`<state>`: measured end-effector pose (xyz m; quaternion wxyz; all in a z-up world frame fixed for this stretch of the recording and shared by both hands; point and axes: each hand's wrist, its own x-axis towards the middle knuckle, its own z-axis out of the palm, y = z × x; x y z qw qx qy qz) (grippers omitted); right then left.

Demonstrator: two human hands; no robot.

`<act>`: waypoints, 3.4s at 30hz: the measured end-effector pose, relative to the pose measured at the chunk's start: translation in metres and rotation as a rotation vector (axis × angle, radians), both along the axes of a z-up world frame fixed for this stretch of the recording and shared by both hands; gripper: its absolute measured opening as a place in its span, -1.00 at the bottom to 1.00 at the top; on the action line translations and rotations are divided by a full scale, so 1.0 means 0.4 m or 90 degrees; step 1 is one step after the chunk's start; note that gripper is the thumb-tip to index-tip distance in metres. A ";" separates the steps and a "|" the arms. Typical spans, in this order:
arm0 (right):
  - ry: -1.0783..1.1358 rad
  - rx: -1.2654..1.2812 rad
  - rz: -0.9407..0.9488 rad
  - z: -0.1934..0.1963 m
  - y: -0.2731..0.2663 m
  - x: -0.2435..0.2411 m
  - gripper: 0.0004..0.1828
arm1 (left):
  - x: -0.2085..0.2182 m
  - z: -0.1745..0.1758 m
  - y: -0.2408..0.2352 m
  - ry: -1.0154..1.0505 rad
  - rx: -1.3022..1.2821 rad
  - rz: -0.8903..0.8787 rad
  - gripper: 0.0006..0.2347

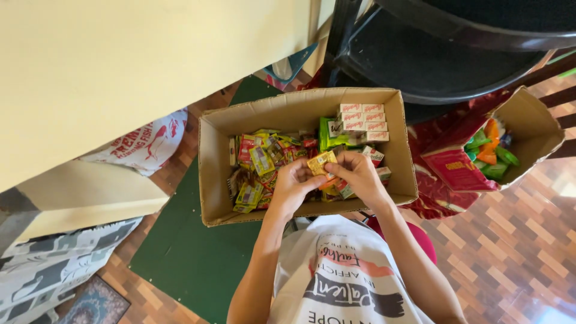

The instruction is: The person repeatedly picks up small red and white packets from a cardboard box filled with various snacks and places them onto a black rolling cart. The person handles the packets by hand, arranging them in a row on the top shelf of the cart next to several bottles.

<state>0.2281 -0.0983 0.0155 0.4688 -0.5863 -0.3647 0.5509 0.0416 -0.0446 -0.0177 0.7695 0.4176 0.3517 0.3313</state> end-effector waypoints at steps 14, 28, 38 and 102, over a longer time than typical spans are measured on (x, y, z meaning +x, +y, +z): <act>-0.020 -0.039 -0.004 0.023 0.014 -0.049 -0.80 | -0.032 0.068 0.001 0.092 0.089 0.108 -0.86; -0.196 0.262 -0.113 0.031 -0.031 -0.069 -0.52 | -0.057 0.103 -0.011 -0.026 -0.131 0.068 -0.76; -0.099 0.210 -0.113 0.031 -0.101 -0.029 -0.68 | -0.011 0.061 -0.080 -0.056 0.064 0.091 -0.57; -0.084 0.203 -0.170 0.127 -0.182 0.039 -0.73 | 0.103 0.138 -0.142 -0.058 0.177 0.039 -0.80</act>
